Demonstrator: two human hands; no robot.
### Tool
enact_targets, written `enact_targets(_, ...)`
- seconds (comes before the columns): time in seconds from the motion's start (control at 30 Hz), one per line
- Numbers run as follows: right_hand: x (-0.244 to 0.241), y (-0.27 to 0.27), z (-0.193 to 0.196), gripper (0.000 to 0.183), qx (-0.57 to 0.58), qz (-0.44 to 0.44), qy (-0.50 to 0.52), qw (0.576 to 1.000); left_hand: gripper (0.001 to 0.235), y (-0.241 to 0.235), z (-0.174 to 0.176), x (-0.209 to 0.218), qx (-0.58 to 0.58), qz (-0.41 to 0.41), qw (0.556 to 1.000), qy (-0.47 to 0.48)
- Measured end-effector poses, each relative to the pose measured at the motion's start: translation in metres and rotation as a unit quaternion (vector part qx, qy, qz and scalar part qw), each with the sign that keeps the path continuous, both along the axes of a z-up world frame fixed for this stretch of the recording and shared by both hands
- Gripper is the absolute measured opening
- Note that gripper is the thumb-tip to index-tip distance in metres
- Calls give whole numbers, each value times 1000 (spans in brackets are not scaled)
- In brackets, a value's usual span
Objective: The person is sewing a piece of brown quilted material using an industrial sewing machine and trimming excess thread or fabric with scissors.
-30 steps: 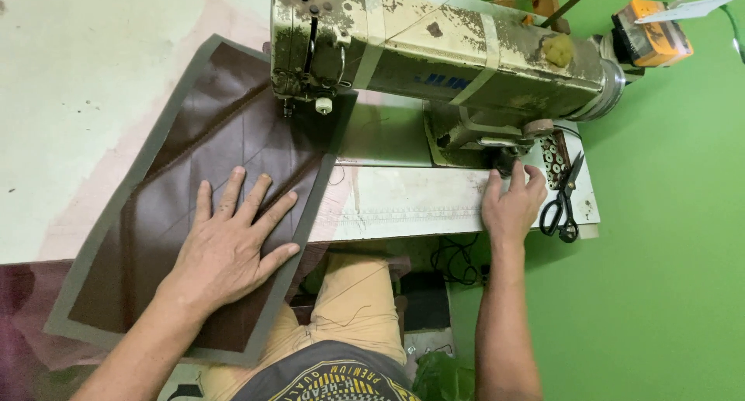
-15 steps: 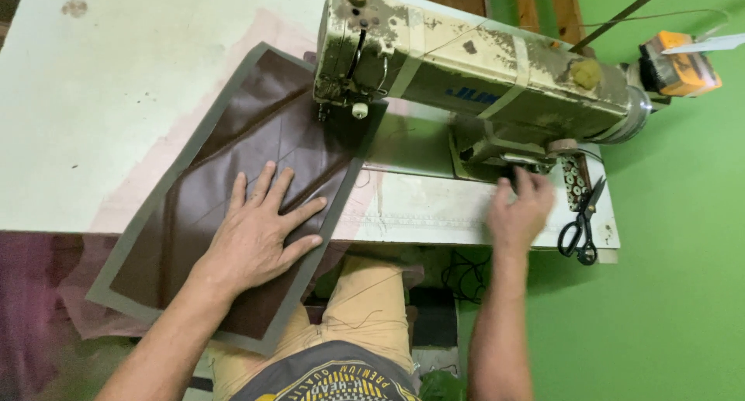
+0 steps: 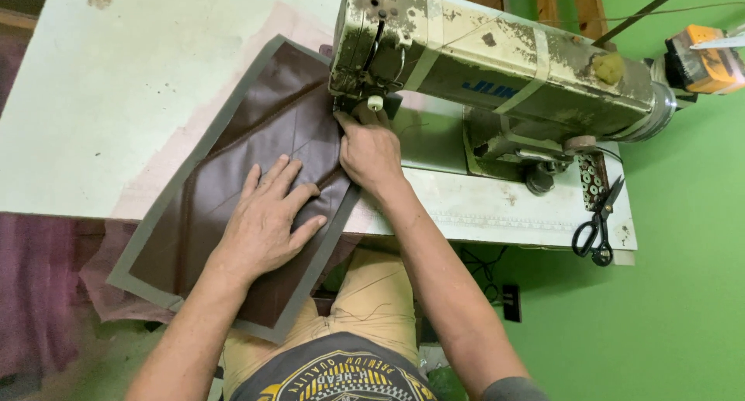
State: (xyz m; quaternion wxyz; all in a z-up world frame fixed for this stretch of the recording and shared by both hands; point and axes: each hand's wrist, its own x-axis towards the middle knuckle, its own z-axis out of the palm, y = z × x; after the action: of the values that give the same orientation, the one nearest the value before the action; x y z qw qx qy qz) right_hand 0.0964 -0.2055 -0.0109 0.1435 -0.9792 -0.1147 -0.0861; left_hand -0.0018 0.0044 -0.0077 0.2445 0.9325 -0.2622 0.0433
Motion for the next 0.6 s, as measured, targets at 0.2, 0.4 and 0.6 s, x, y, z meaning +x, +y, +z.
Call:
enact_targets(0.2,-28,-5,-4,40,-47,43,-110,992,42,3,1,1,-19,-11,1000,15)
enact_targets(0.4,-100,1,-2,41,-21,101,-112,988,44,4,0,1,-17,-15,1000,8)
enact_targets(0.6,-139,-5,-27,40,-13,144,-180,973,42,2,3,-2,-11,-6,1000,1)
